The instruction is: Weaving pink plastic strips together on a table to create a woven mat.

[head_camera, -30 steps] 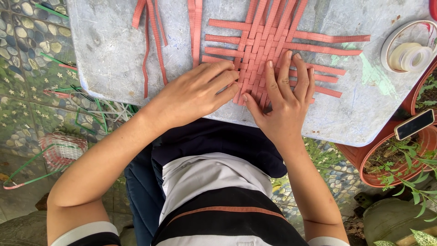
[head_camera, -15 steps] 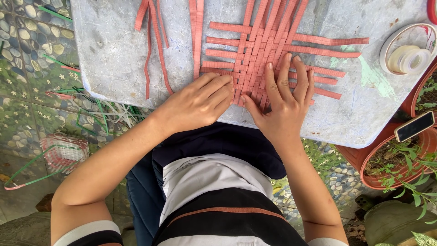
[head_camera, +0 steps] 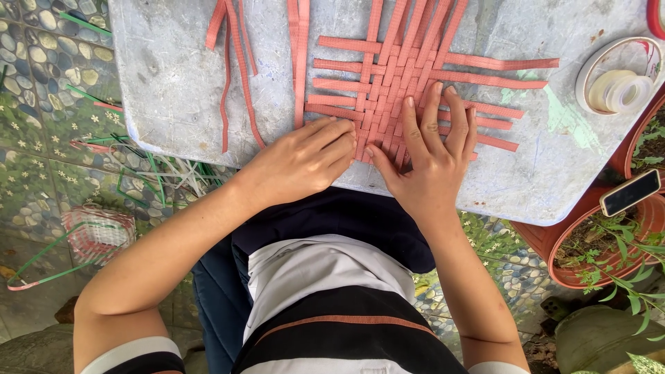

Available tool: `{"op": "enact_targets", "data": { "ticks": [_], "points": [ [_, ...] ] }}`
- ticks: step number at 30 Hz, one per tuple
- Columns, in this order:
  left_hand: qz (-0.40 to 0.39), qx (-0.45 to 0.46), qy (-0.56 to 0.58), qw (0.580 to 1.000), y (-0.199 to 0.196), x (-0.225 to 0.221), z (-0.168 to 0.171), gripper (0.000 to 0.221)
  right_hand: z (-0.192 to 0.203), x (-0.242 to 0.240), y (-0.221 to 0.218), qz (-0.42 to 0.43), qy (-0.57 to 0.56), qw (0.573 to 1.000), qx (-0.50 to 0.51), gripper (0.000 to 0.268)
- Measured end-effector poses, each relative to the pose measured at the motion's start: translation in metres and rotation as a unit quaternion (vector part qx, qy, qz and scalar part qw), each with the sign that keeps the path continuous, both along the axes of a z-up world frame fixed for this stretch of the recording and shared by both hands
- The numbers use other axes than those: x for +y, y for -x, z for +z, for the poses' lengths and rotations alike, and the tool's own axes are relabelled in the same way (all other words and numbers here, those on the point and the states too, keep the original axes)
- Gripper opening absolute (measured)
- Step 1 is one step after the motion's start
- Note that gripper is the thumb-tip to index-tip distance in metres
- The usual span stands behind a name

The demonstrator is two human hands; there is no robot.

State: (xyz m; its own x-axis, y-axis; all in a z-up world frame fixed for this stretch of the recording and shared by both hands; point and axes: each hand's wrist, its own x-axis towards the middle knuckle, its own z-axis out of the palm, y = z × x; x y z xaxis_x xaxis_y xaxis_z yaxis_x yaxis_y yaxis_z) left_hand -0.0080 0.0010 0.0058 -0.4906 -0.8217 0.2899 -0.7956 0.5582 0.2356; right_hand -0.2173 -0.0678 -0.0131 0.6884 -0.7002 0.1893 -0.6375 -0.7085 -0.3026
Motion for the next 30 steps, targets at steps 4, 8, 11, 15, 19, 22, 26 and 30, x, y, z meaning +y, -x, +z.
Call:
{"op": "enact_targets", "data": {
  "ticks": [4, 8, 11, 15, 19, 22, 26, 30],
  "points": [
    [0.036, -0.046, -0.007, 0.998, 0.004, -0.001, 0.000, 0.022, 0.001, 0.000, 0.000, 0.000, -0.009, 1.000, -0.001, 0.055],
    [0.060, -0.036, -0.060, 0.996, 0.000, -0.008, -0.001, 0.007, 0.002, 0.000, 0.001, -0.003, -0.020, 1.000, 0.002, 0.056],
    [0.131, -0.033, -0.138, 0.981, 0.001, -0.021, 0.004, 0.062, 0.002, 0.000, 0.000, -0.001, -0.019, 1.000, 0.004, 0.057],
    [0.181, -0.074, -0.235, 0.952, 0.001, -0.041, 0.014, 0.123, 0.003, 0.000, 0.000, 0.003, -0.022, 1.000, -0.004, 0.055],
    [0.153, -0.057, -0.247, 0.955, -0.004, -0.046, 0.004, 0.121, 0.002, -0.001, 0.000, -0.002, -0.019, 1.000, -0.002, 0.055],
    [0.129, -0.036, -0.258, 0.957, -0.008, -0.047, 0.004, 0.117, 0.000, -0.001, 0.001, 0.002, -0.024, 1.000, -0.002, 0.057],
    [0.111, -0.041, -0.221, 0.968, -0.009, -0.048, 0.010, 0.120, 0.000, -0.002, 0.001, 0.002, -0.028, 1.000, -0.004, 0.057],
    [0.110, -0.072, -0.186, 0.974, -0.008, -0.052, 0.012, 0.130, 0.002, -0.003, -0.001, 0.001, -0.031, 0.999, -0.007, 0.056]
  ]
}}
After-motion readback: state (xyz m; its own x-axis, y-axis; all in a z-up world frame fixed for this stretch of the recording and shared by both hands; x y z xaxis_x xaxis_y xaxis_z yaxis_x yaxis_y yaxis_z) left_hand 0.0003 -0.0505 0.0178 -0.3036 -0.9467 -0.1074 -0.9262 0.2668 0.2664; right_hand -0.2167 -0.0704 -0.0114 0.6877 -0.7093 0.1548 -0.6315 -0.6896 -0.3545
